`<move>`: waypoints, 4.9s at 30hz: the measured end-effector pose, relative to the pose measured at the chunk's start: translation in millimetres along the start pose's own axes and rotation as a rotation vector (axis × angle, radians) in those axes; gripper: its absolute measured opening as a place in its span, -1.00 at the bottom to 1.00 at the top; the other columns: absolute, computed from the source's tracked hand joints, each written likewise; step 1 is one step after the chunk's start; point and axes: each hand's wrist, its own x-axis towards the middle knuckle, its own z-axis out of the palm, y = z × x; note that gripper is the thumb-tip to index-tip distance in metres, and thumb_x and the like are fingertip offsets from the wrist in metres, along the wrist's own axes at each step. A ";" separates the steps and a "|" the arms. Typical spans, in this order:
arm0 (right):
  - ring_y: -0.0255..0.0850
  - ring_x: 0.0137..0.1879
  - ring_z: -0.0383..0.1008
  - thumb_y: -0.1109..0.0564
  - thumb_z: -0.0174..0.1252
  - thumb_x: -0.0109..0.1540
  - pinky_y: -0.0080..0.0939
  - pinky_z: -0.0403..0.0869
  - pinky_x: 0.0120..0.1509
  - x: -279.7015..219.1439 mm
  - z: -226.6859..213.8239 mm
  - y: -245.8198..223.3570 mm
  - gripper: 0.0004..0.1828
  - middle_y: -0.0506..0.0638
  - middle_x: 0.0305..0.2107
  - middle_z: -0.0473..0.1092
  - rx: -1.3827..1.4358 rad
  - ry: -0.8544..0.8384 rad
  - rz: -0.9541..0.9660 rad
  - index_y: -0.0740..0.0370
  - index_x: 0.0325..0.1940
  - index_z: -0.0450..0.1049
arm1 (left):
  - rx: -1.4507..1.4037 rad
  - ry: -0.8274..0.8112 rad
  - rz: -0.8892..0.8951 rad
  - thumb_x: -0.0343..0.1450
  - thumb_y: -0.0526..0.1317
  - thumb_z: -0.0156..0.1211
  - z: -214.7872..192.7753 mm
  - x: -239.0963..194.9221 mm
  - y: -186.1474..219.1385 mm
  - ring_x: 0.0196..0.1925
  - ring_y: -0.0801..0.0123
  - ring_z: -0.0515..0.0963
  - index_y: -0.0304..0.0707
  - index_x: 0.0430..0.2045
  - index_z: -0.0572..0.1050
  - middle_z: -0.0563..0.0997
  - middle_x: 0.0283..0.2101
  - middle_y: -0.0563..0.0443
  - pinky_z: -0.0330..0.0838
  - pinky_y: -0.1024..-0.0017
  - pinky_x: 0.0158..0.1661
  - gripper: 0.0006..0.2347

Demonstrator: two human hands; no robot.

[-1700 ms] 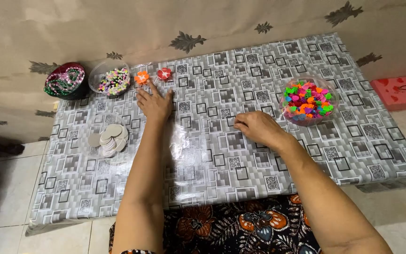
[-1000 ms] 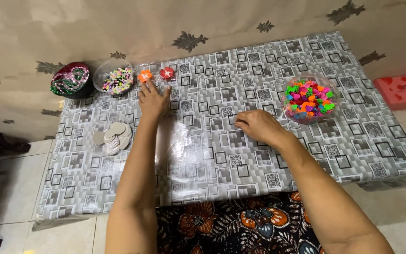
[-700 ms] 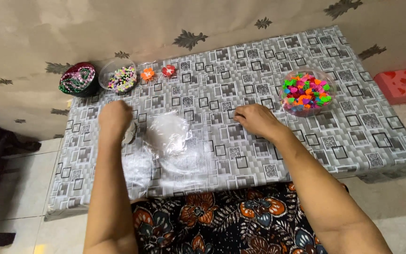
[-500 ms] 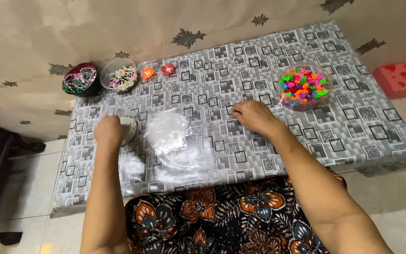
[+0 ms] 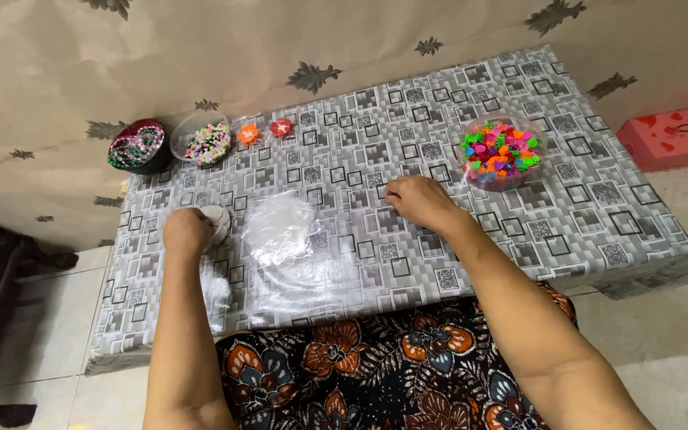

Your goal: Assembling small decorative items by attaching colorful plastic stars and flowers to circular bases and placing them in a plastic bag.

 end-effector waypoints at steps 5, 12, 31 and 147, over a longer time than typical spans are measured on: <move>0.22 -0.06 0.58 0.03 0.10 0.31 0.17 0.51 0.01 2.1 3.0 4.1 -0.74 0.24 -0.26 0.57 -0.002 0.006 -0.001 0.22 -0.12 0.61 | -0.036 0.053 -0.006 0.38 -0.19 0.28 -6.1 -1.6 -3.6 -0.16 -0.28 0.69 -0.18 -0.19 0.71 0.68 -0.33 -0.39 0.59 -0.04 -0.14 -0.80; 0.22 -0.08 0.59 0.04 0.11 0.31 0.16 0.51 -0.01 2.7 3.1 4.6 -0.76 0.24 -0.30 0.56 -0.006 0.023 -0.018 0.22 -0.17 0.61 | 0.075 0.184 -0.012 0.38 -0.30 0.17 -1.9 5.8 -23.6 -0.23 -0.16 0.71 -0.04 -0.18 0.71 0.69 -0.38 -0.21 0.60 0.04 -0.18 -0.78; 0.16 -0.08 0.59 0.03 0.14 0.28 0.12 0.51 0.00 5.6 19.7 13.6 -0.80 0.18 -0.32 0.56 -0.053 0.045 -0.045 0.15 -0.22 0.61 | -0.144 0.264 -0.210 0.34 -0.22 0.12 -22.8 -11.0 -23.9 -0.20 -0.10 0.67 0.37 -0.36 0.67 0.68 -0.39 0.10 0.56 0.02 -0.11 -0.77; -0.37 -0.26 0.56 0.37 0.38 0.14 -0.40 0.61 -0.09 12.3 9.7 -27.9 -0.69 0.08 -0.40 0.58 0.970 0.064 0.002 0.31 -0.03 0.59 | -1.365 -0.352 0.237 0.35 -0.33 0.37 -36.6 -140.9 262.7 -0.54 0.45 0.59 -0.41 -0.32 0.65 0.64 -0.55 -0.08 0.43 0.56 -0.48 -0.88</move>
